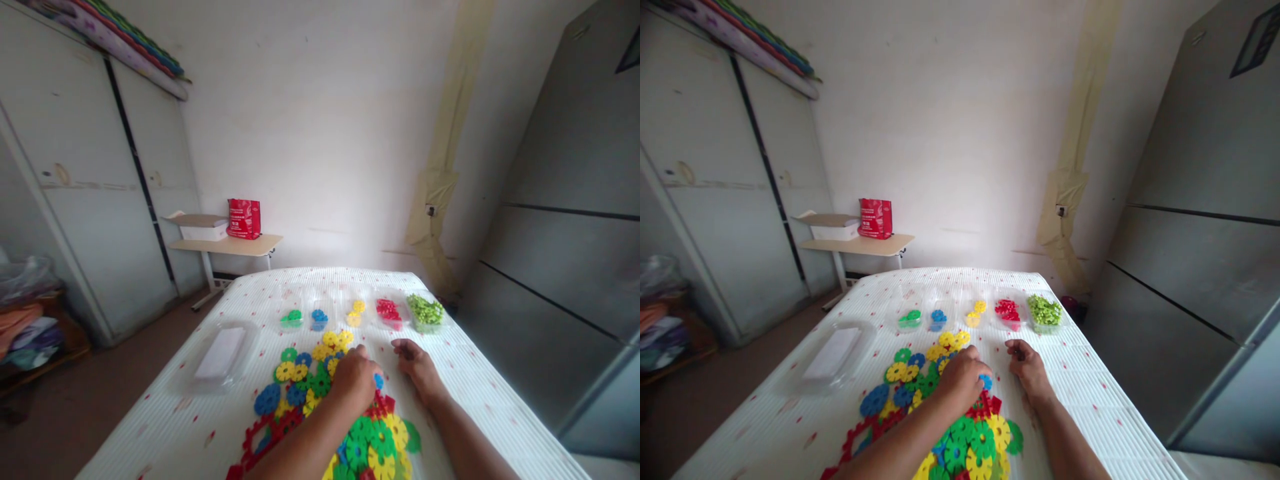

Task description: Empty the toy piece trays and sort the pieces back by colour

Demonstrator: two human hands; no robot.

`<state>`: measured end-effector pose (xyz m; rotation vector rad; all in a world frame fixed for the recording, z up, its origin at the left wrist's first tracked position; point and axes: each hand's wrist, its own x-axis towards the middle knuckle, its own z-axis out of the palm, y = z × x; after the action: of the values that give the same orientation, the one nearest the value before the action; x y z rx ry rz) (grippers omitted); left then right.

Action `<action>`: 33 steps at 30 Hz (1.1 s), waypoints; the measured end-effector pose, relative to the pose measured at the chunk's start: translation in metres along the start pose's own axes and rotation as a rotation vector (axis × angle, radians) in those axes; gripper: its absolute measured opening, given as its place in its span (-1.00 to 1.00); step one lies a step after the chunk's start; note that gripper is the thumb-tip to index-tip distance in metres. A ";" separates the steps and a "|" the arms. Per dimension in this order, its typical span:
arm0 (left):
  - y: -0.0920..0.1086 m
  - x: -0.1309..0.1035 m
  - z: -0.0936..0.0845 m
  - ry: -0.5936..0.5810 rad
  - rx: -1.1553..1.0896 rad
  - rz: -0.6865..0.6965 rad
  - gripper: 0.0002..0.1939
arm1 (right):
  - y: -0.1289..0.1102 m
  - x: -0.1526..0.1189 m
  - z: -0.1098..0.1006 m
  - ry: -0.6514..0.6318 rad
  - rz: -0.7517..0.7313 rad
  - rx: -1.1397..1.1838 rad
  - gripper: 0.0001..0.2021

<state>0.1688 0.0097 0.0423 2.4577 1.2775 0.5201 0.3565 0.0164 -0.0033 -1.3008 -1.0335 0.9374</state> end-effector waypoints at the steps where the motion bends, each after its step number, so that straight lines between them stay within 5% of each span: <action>1: 0.000 -0.002 -0.001 0.005 -0.027 0.012 -0.66 | -0.001 -0.001 0.000 0.000 -0.002 -0.007 -0.60; 11: -0.026 -0.011 -0.014 0.077 -0.390 -0.073 -0.80 | -0.008 -0.004 0.003 0.015 0.012 -0.018 -0.64; 16: -0.068 -0.014 -0.034 0.077 -0.418 -0.255 -0.79 | -0.011 -0.006 0.004 0.011 0.021 -0.058 -0.64; 22: -0.123 -0.020 -0.052 0.114 -0.170 -0.435 -0.81 | -0.010 -0.005 0.004 0.016 0.002 -0.100 -0.64; 33: -0.110 -0.024 -0.050 -0.004 0.172 -0.464 -0.77 | -0.016 -0.007 0.006 0.020 0.002 -0.112 -0.66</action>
<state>0.0552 0.0554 0.0338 2.1722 1.8840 0.2904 0.3485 0.0100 0.0123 -1.4009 -1.0821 0.8767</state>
